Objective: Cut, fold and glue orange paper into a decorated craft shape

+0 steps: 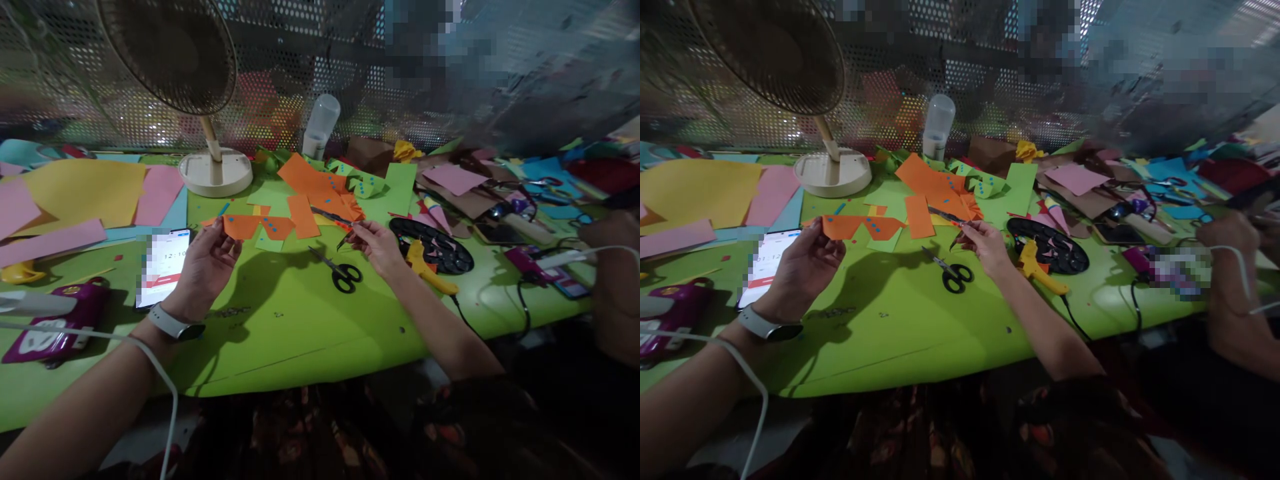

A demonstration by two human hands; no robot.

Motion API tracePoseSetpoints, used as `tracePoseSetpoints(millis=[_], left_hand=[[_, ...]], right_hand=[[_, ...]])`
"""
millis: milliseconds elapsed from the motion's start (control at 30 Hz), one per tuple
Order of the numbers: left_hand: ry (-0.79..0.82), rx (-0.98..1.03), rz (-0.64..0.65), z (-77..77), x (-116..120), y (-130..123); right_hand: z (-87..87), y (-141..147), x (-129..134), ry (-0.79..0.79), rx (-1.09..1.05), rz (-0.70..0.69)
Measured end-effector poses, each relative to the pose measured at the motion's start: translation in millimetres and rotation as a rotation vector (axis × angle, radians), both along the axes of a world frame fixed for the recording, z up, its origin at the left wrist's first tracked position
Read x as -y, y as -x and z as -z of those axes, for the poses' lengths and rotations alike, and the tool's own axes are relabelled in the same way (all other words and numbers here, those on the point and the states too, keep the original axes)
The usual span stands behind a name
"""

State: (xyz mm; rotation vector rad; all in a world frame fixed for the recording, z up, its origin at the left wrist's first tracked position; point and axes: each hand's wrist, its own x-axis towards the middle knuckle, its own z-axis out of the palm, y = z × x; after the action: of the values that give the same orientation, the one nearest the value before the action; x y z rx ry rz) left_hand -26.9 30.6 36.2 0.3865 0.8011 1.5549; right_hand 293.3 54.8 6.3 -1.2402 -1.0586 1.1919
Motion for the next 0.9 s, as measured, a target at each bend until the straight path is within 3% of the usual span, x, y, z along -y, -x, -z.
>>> tracePoseSetpoints(millis=[200,367,567,733,900], left_hand=[[-0.01,-0.002,-0.011,-4.5,-1,3],[0.014,0.032,-0.061,-9.8,-2,4],[0.048,0.045,-0.071,-8.9,-3,5],[0.005,0.043,-0.056,-6.3,-4,7],[-0.016,0.036,-0.029,-0.8,-6,11]], right_hand=[[-7.0,-1,7,-0.199,0.521,-0.048],[-16.7,-2,4,-0.2,0.75,-0.172],[-23.1,30,-24,-0.231,0.558,-0.207],[-1.0,65,-57,-0.145,0.271,-0.191],[19.3,81,-69,-0.097,0.185,-0.197]])
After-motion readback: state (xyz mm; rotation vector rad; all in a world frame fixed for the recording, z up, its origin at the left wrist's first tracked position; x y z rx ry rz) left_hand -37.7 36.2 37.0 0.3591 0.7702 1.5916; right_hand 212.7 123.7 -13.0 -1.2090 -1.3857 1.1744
